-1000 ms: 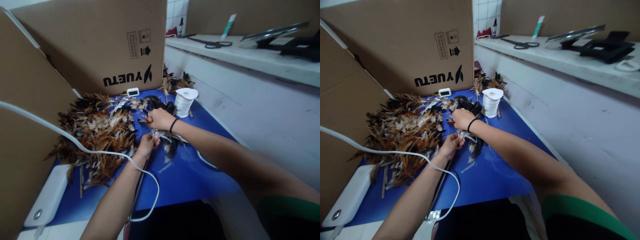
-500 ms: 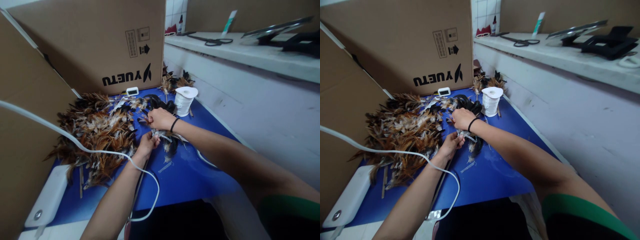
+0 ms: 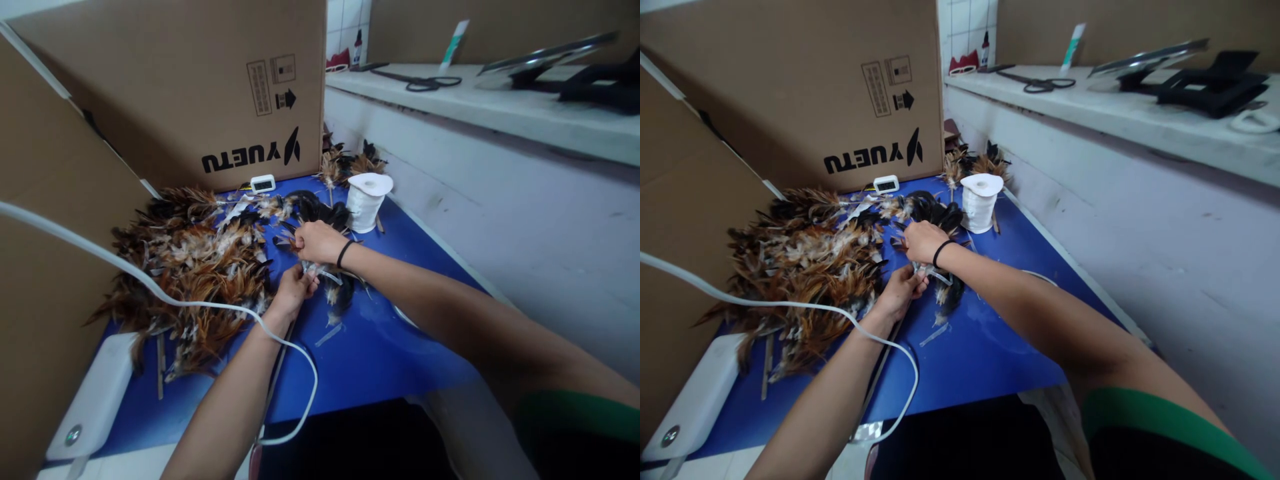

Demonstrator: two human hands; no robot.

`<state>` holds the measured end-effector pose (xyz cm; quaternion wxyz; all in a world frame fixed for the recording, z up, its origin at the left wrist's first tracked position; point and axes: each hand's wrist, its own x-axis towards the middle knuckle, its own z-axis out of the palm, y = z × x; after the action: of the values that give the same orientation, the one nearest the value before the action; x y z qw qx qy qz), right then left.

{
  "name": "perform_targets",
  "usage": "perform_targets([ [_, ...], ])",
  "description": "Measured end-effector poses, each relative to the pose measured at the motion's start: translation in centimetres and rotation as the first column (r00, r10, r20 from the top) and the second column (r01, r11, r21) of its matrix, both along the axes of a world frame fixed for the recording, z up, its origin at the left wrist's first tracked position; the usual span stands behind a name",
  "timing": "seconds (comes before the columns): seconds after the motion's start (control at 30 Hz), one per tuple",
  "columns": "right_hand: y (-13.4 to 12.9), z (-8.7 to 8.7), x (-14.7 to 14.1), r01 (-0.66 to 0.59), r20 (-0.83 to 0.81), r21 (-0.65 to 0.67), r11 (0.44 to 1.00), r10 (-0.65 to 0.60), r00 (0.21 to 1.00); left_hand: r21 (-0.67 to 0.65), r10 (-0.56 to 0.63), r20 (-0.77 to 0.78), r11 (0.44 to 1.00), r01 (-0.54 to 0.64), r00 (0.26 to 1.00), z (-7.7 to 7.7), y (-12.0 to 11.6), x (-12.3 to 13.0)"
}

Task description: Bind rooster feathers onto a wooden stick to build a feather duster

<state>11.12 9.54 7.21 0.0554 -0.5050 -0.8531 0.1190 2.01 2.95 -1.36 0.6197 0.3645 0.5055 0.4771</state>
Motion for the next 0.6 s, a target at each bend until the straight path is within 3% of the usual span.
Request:
perform_targets([
  [0.4, -0.5, 0.5, 0.0, -0.011, 0.081, 0.007, 1.0, 0.011, 0.997, 0.011, -0.01, -0.035, 1.0, 0.011, 0.999, 0.0, -0.1, -0.1],
  [0.5, -0.4, 0.8, 0.7, -0.025, 0.013, 0.023, 0.999, 0.025, 1.0, 0.01, -0.017, -0.031, 1.0, 0.018, 0.999, 0.1, -0.1, -0.2],
  [0.6, -0.7, 1.6, 2.0, -0.029, -0.157, 0.11, 0.993, 0.046, 0.987, 0.02, -0.03, -0.02, 0.999, 0.03, 0.999, 0.0, 0.0, -0.3],
])
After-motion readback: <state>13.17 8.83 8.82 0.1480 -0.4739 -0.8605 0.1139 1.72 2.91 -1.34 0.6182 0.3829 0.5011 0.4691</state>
